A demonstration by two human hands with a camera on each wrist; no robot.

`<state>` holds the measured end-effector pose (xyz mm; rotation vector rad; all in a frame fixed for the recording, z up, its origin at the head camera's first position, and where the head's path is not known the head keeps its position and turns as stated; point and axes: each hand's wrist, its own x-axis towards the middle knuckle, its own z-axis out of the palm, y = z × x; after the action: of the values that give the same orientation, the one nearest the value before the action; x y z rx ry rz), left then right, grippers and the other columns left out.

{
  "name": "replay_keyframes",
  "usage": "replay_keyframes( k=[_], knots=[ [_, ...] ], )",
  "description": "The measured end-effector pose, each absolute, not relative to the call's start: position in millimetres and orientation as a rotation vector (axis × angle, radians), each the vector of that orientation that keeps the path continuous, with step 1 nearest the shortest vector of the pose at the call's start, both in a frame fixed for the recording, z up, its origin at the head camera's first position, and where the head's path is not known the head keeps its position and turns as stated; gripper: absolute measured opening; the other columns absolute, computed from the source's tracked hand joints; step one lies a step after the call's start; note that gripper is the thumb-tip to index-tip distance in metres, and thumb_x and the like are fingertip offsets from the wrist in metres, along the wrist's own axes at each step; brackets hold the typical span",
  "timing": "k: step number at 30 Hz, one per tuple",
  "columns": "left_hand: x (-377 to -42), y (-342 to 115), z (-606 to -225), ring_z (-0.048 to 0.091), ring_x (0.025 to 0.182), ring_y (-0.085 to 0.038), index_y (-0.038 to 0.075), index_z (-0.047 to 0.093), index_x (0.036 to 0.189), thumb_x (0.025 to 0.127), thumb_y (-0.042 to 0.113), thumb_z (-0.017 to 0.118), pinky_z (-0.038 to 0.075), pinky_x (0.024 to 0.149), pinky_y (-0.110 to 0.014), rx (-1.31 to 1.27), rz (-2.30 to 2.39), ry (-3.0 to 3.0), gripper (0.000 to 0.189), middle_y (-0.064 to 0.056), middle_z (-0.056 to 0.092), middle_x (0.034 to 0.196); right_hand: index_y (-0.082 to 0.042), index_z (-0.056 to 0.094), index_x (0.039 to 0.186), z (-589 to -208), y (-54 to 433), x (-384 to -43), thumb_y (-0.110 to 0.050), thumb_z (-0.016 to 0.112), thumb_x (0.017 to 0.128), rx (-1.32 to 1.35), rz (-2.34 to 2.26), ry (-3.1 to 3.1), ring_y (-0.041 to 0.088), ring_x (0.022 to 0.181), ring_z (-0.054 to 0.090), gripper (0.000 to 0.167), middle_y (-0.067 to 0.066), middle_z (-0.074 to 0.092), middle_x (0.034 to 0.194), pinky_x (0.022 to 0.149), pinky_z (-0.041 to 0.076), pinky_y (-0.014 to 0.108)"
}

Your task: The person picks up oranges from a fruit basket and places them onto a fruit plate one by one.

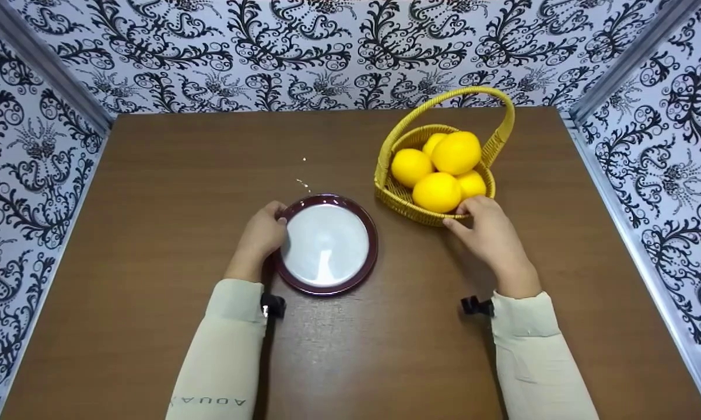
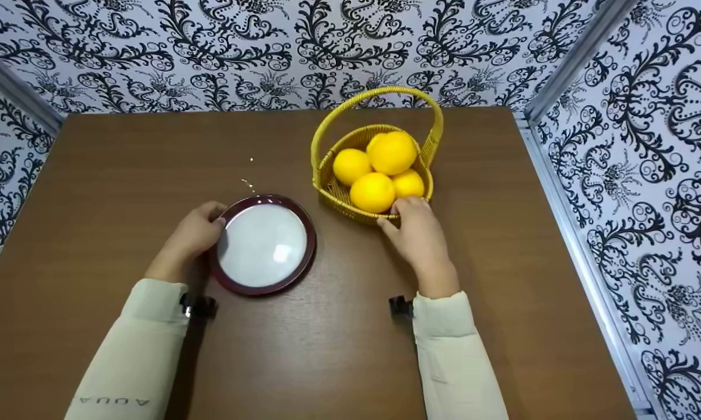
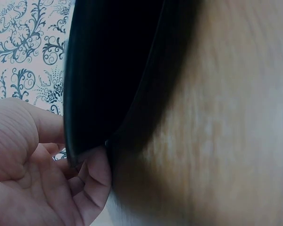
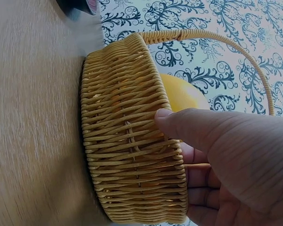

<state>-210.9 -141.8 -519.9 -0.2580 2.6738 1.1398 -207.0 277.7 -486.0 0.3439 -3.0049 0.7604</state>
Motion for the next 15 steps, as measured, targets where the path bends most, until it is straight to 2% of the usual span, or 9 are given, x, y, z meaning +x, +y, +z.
replay_keyframes(
  k=[7, 15],
  knots=[
    [-211.4, -143.1, -518.7, 0.058, 0.127, -0.038, 0.009, 0.062, 0.125, 0.106, 0.015, 0.044, 0.042, 0.113, -0.053, -0.255, 1.133, 2.667, 0.027, -0.02, 0.066, 0.132, -0.001, 0.059, 0.101, -482.6, 276.1, -208.4, -0.027, 0.073, 0.098, 0.33, 0.74, -3.044, 0.033, 0.098, 0.05, 0.03, 0.014, 0.057, 0.101, 0.09, 0.042, 0.048],
    [-211.8, -142.5, -517.8, 0.058, 0.129, -0.038, 0.009, 0.062, 0.126, 0.106, 0.016, 0.045, 0.042, 0.114, -0.053, -0.252, 1.136, 2.656, 0.027, -0.019, 0.066, 0.133, -0.002, 0.063, 0.113, -465.6, 278.7, -208.5, -0.033, 0.07, 0.1, 0.322, 0.731, -3.157, 0.033, 0.1, 0.054, 0.035, 0.015, 0.061, 0.109, 0.095, 0.045, 0.051]
  ],
)
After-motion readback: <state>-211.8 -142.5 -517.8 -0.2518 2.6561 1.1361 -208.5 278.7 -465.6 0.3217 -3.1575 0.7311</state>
